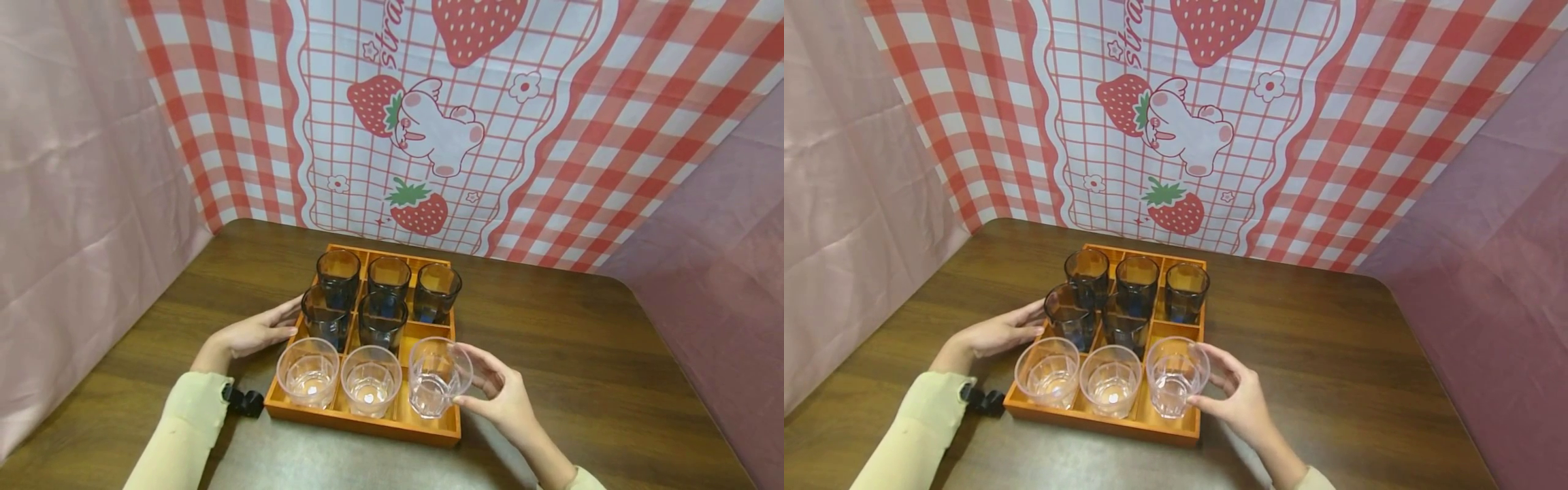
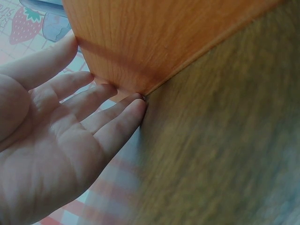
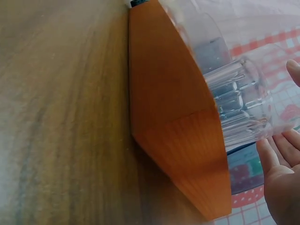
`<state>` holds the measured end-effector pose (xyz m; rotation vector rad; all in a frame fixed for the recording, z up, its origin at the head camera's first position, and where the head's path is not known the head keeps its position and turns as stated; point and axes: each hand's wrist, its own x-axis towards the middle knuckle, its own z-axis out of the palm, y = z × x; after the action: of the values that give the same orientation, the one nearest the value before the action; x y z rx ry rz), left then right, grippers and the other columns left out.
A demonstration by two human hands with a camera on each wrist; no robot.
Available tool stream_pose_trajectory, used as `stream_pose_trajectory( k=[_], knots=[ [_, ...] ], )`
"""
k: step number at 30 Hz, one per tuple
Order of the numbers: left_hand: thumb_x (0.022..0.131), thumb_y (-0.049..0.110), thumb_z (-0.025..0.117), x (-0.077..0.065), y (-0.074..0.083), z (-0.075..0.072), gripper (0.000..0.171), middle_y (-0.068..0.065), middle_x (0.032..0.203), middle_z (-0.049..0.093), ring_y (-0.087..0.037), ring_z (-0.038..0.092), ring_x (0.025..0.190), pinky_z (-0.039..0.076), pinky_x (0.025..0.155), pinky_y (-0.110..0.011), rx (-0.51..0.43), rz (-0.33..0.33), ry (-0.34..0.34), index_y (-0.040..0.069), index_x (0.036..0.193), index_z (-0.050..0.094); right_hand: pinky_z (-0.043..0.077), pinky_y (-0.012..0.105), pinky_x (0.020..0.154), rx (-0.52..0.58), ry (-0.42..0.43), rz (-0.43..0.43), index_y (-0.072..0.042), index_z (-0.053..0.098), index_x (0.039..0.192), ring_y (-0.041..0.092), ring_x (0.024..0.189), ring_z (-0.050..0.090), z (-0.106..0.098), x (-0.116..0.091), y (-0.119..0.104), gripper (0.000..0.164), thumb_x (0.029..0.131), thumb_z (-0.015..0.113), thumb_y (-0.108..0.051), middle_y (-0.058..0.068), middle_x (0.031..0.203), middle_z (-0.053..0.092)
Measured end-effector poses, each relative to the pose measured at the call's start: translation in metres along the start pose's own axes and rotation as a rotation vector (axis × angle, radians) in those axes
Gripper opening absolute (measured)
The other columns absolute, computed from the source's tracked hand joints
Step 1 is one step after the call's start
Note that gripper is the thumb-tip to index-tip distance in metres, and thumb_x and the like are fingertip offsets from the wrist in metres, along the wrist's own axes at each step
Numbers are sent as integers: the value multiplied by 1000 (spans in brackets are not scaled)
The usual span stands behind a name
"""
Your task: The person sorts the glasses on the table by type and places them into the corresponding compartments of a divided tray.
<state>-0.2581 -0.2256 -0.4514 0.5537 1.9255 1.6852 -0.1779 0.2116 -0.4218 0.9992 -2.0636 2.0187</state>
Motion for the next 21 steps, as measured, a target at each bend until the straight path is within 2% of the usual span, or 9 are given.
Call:
stream_pose_trajectory(
  k=[7,15,21],
  knots=[
    [101,14,49,0,-1,0,76,-22,162,-1,-39,7,148,35,108,-21,-10,10,-8,12,157,-2,50,25,95,9,-12,-31,25,42,128,9,125,57,0,-5,5,67,68,72,23,-1,135,61],
    [101,13,48,0,-1,0,75,-22,162,-1,-39,7,148,33,111,-26,-4,12,-11,12,157,-2,50,22,95,-39,-34,-56,23,44,128,9,121,59,0,-9,12,69,66,73,23,0,135,61],
    [101,12,47,0,-1,-1,75,-22,162,-2,-39,7,148,35,107,-19,-11,18,-17,12,157,-3,49,18,95,-82,-37,-52,23,45,127,3,120,58,3,-12,16,70,64,75,23,-6,134,60]
  ],
)
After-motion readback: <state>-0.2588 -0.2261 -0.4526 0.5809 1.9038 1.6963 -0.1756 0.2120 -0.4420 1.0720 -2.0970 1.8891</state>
